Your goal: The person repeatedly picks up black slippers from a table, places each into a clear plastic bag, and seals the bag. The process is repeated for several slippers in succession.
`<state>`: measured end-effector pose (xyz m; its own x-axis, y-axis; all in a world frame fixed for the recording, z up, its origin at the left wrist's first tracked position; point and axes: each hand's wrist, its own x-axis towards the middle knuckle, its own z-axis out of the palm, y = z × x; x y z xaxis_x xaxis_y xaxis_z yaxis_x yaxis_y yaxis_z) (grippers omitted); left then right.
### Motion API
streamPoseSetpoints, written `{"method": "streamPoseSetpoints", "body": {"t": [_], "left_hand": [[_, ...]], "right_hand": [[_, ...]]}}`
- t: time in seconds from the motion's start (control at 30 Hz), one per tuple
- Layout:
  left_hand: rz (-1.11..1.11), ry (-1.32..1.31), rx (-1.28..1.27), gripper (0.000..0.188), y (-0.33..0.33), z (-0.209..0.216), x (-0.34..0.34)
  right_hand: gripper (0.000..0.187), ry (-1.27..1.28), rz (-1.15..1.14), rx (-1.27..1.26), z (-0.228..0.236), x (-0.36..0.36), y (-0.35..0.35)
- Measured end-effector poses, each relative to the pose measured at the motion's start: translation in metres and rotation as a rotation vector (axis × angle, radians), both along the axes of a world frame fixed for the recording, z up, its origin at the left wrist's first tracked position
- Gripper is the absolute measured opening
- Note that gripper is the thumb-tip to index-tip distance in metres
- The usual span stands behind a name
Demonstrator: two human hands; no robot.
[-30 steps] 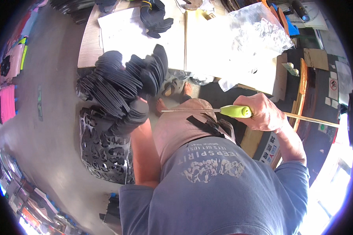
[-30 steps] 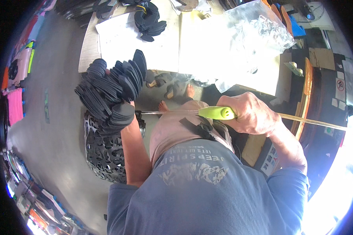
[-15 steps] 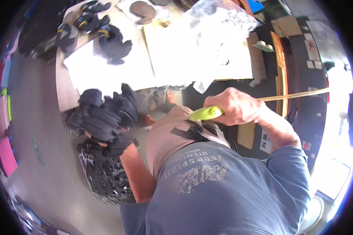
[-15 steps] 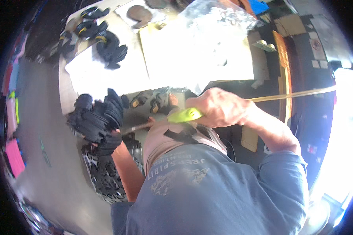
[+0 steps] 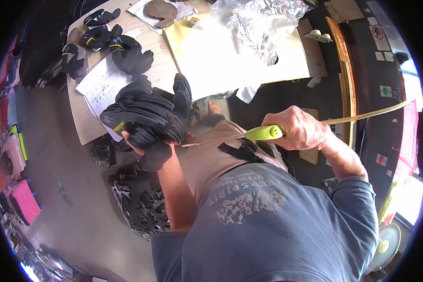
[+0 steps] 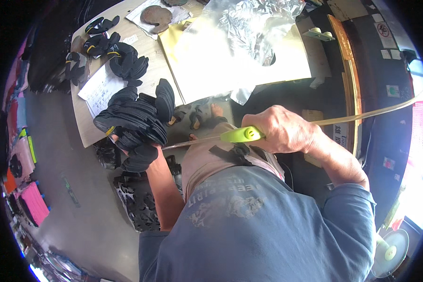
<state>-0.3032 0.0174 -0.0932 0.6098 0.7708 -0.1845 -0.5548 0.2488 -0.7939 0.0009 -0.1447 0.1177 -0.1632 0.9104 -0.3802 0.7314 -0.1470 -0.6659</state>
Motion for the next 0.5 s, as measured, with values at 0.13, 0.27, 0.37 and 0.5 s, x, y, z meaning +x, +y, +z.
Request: {"method": "streamPoseSetpoints", "body": {"t": [0.13, 0.27, 0.37, 0.5], "left_hand": [[0.078, 0.622, 0.43, 0.063, -0.006, 0.005, 0.034], [0.003, 0.951, 0.503, 0.072, -0.016, 0.017, 0.055], [-0.221, 1.201, 0.521, 0.072, -0.025, 0.025, 0.067], [-0.506, 1.45, 0.672, 0.068, -0.041, 0.037, 0.103]], "right_hand": [[0.023, 0.018, -0.059, -0.012, -0.02, 0.015, -0.013], [0.03, -0.287, 0.139, -0.288, -0.05, 0.045, -0.024], [0.076, -0.115, 0.015, -0.191, -0.062, 0.074, -0.015], [0.134, 0.363, -0.206, 0.167, -0.077, 0.092, 0.026]]}}
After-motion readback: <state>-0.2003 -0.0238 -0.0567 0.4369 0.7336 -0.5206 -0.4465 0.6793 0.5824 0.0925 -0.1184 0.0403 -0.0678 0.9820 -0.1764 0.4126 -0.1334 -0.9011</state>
